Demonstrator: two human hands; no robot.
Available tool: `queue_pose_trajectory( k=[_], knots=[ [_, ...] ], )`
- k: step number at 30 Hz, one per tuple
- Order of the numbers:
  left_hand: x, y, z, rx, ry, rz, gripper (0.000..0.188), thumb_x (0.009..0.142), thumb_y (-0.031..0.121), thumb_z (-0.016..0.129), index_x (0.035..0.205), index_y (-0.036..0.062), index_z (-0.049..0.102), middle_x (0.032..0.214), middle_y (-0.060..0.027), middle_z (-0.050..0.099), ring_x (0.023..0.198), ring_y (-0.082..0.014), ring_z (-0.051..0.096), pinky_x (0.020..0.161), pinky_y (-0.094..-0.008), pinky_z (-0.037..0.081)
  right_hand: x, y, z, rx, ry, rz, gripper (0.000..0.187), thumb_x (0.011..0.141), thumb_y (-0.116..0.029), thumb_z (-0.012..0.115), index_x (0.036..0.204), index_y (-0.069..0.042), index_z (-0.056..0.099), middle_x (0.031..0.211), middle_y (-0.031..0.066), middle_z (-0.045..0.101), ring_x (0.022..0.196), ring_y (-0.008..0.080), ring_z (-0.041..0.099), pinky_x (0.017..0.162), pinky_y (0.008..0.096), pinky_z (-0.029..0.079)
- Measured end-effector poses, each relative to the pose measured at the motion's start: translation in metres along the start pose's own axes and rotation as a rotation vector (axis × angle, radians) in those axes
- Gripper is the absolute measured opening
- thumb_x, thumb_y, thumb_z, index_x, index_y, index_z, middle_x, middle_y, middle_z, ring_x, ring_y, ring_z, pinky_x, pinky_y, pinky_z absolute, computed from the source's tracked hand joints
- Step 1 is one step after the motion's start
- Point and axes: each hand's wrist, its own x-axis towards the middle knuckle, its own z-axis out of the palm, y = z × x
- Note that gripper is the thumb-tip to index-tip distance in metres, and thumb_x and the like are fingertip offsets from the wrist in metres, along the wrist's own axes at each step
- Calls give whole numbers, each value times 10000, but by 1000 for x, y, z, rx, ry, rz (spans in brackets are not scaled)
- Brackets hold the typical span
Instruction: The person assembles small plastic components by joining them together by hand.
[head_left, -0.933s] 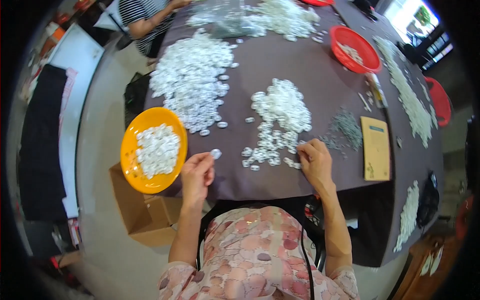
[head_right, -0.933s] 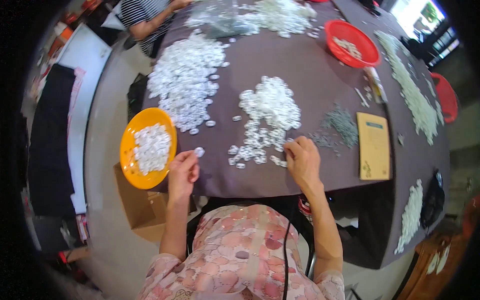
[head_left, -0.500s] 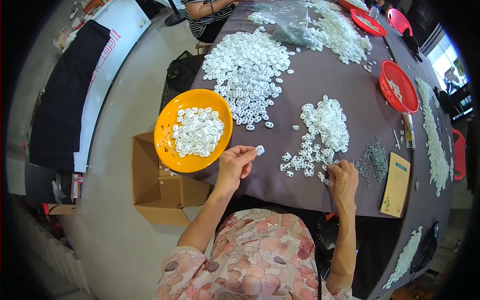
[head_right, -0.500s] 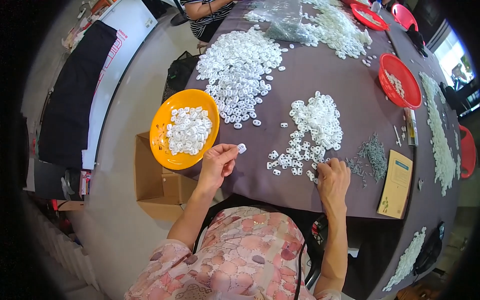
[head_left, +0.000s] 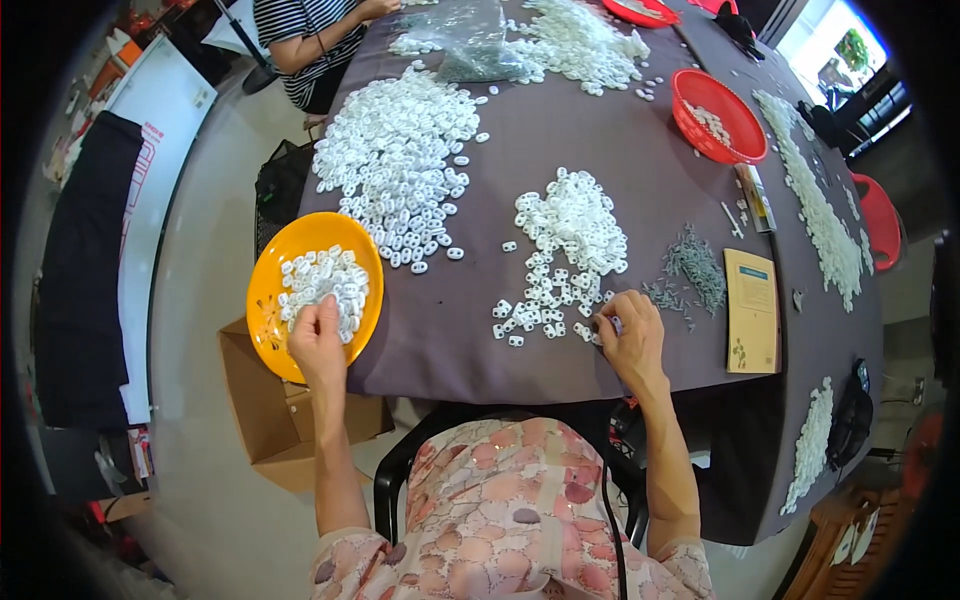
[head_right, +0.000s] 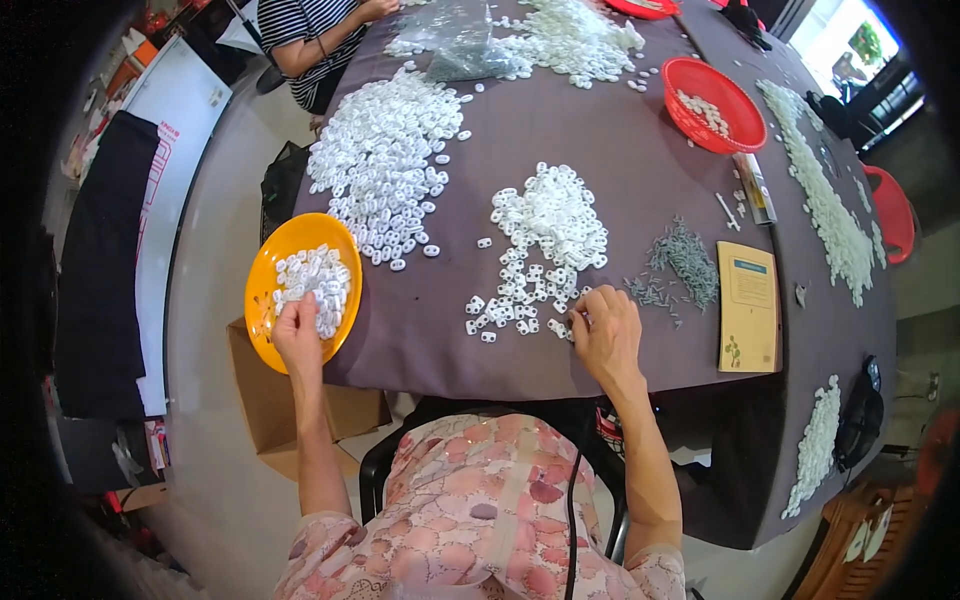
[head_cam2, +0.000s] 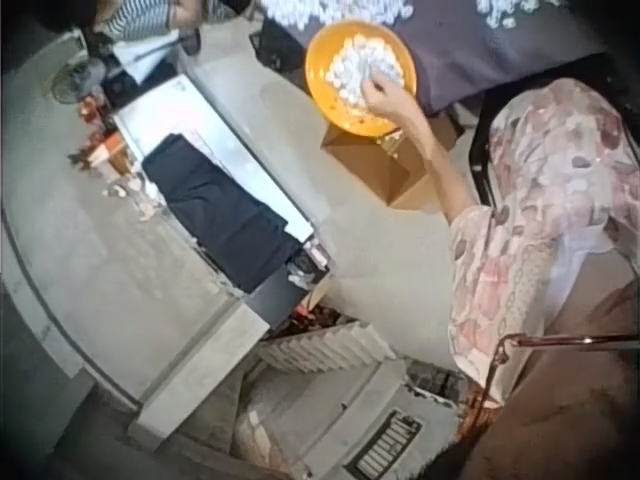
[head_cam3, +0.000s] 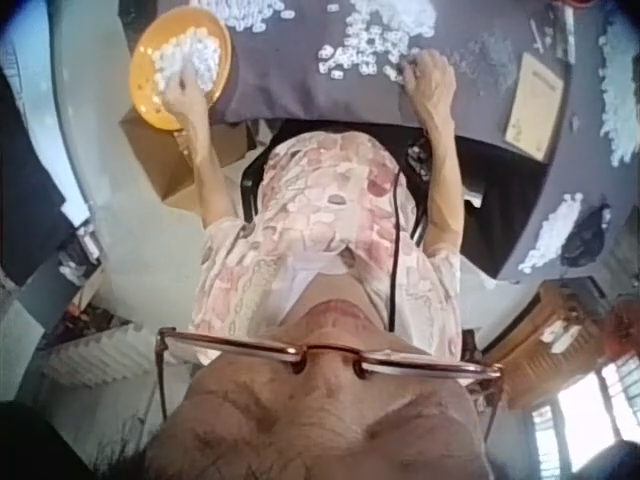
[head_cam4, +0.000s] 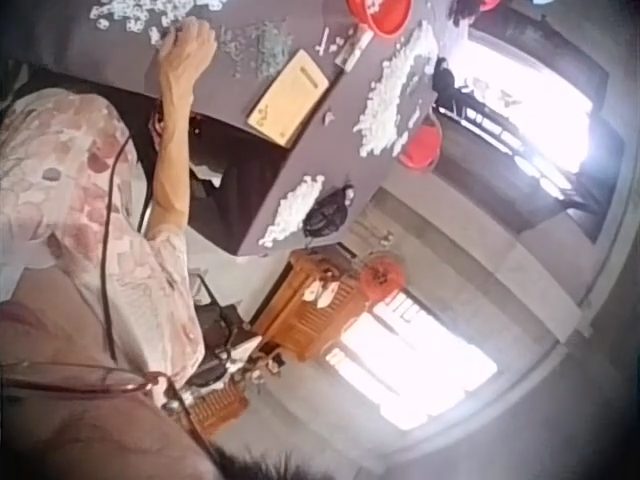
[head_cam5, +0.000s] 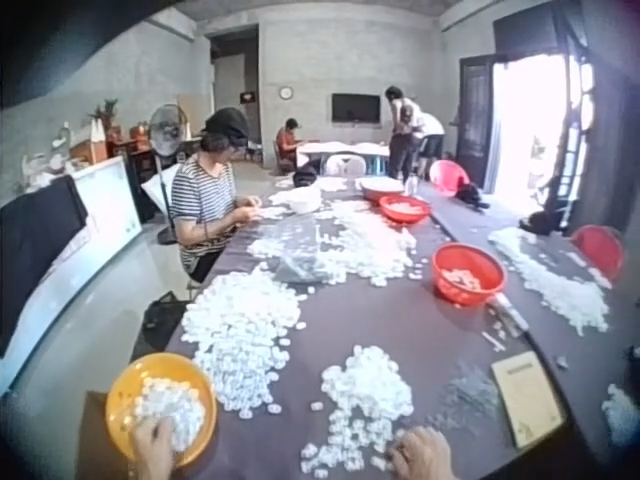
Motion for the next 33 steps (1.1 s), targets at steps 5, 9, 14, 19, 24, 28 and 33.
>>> queue_pose_trajectory(
  k=[5, 9, 14, 19, 24, 28, 33],
  knots=[
    [-49, 59, 69, -11, -334, 294, 103, 800, 81, 649, 744, 18, 591, 704, -97, 551, 596, -225, 533, 536, -321, 420, -12, 0, -1, 247, 61, 190, 134, 728, -26, 651, 738, -43, 519, 696, 77, 534, 621, 250, 526, 565, 346, 414],
    [-91, 82, 126, -120, -577, 297, 43, 764, 96, 659, 771, 72, 626, 767, -72, 582, 677, -277, 598, 578, -356, 471, -22, -8, -9, 365, 100, 223, 148, 742, -5, 669, 744, -27, 522, 660, 73, 533, 547, 175, 525, 516, 279, 420],
    [-93, 93, 183, -27, -608, 496, 55, 759, 90, 666, 804, 69, 642, 754, -78, 581, 675, -260, 598, 596, -350, 465, -40, -1, -19, 614, 136, 384, 94, 772, 17, 650, 778, -6, 559, 670, 12, 554, 594, 58, 497, 541, 220, 408],
    [-91, 105, 214, 26, -617, 546, 74, 765, 126, 654, 794, 73, 610, 782, -85, 538, 683, -292, 588, 591, -394, 472, -51, 13, -19, 630, 212, 461, 80, 776, 27, 636, 785, 0, 561, 673, -10, 540, 601, 40, 460, 547, 204, 387],
    [-90, 107, 219, 180, -628, 559, 104, 761, 155, 662, 806, 71, 619, 806, -81, 549, 734, -281, 598, 625, -391, 481, -61, 26, -7, 678, 213, 523, 83, 777, 28, 633, 781, 0, 555, 680, -8, 533, 591, 43, 449, 543, 203, 379],
    [-82, 97, 206, 137, -683, 486, 89, 758, 158, 660, 813, 89, 653, 841, -79, 578, 747, -278, 608, 646, -387, 485, -59, 23, -7, 666, 249, 452, 89, 771, 31, 635, 777, -2, 552, 702, 4, 540, 579, 58, 452, 534, 211, 379],
    [-74, 101, 193, 58, -748, 353, 82, 731, 125, 664, 801, 83, 659, 802, -77, 586, 714, -266, 610, 638, -376, 479, -61, 27, -4, 677, 270, 430, 98, 760, 34, 640, 756, 3, 547, 706, 16, 550, 581, 66, 463, 536, 214, 385]
  ],
)
